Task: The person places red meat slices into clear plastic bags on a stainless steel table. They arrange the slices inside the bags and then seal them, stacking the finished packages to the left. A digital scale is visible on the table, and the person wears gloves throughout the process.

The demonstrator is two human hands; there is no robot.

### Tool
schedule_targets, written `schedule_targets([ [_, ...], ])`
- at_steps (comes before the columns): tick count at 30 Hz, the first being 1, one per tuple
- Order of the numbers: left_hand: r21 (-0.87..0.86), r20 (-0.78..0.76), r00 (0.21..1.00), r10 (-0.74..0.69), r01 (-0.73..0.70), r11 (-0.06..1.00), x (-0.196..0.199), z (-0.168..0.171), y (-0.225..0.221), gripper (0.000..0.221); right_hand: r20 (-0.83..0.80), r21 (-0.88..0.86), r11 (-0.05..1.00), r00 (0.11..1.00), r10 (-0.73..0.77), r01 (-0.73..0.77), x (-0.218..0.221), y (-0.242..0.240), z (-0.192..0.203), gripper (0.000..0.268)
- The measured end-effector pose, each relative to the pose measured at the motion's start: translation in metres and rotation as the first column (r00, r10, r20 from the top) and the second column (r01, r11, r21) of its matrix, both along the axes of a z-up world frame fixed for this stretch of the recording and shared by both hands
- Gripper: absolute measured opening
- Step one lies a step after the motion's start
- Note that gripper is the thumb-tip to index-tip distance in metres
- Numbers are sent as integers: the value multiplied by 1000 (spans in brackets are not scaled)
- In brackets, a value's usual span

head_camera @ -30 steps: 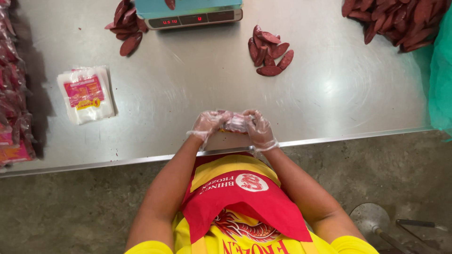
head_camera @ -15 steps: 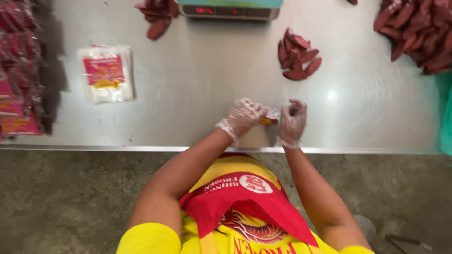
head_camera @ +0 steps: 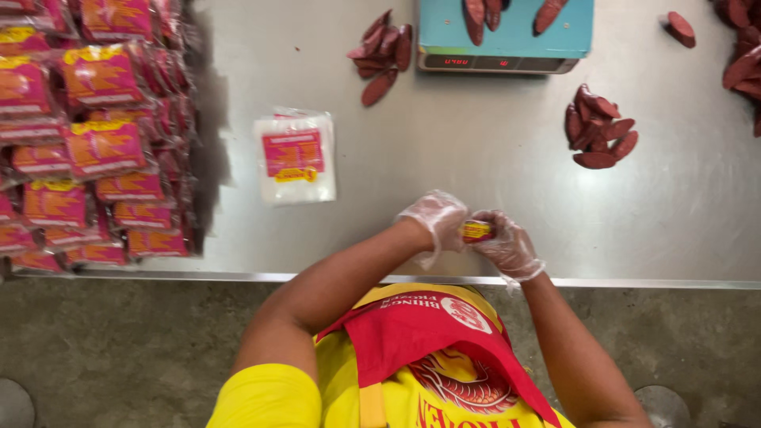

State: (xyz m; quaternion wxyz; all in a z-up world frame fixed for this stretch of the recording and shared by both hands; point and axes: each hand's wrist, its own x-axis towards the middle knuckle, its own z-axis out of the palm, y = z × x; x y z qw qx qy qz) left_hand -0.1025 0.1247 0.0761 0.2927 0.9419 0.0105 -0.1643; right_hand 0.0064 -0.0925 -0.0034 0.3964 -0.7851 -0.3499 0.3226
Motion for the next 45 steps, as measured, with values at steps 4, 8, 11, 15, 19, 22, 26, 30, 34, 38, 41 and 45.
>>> schedule_targets([
  [4, -149, -171, 985, -15, -11, 989, -60, 1, 103, 59, -373, 131, 991, 928, 12, 40, -55, 90, -21, 58],
  [8, -136, -292, 952, 88, -132, 982, -109, 13, 231, 81, -654, 94, 988, 755, -34, 126, -84, 159, -24, 46],
  [11, -41, -521, 750, 409, -500, 865, -138, 48, 336, 57, -499, 89, 988, 864, -67, 128, -102, 185, -25, 40],
  [15, 349, -18, 733, 680, -633, 692, -166, 91, 462, 52, 22, -174, 981, 997, -80, 83, -100, 192, -26, 26],
  [19, 451, -88, 615, 784, -677, 582, -175, 110, 552, 87, 127, 67, 978, 970, -206, 199, -121, 191, -23, 14],
  [22, 487, -432, 627, 649, -444, 752, -172, 99, 584, 83, 208, 112, 971, 950, -232, 213, -123, 202, -15, 12],
  [26, 561, -434, 659, 615, -336, 757, -156, 77, 602, 77, 450, 175, 983, 884, -129, 54, -115, 209, -3, 8],
  [30, 592, -182, 840, 511, -321, 739, -105, 49, 579, 71, 510, 122, 991, 854, -104, 48, -114, 208, 2, 11],
  [34, 497, -73, 966, 249, -182, 849, -6, -2, 507, 64, 550, 82, 995, 830, -94, 59, -113, 210, 6, 13],
  [38, 185, -5, 989, 145, -142, 972, 90, -37, 395, 64, 603, 56, 998, 797, -28, -8, -107, 210, 5, 14],
  [41, -44, 25, 969, 246, -244, 969, 132, -30, 335, 57, 588, 56, 998, 808, -50, 22, -107, 207, 2, 15],
  [45, 41, -48, 912, 408, -406, 913, 140, -22, 287, 50, 571, 63, 998, 820, -36, 0, -103, 200, -7, 14],
])
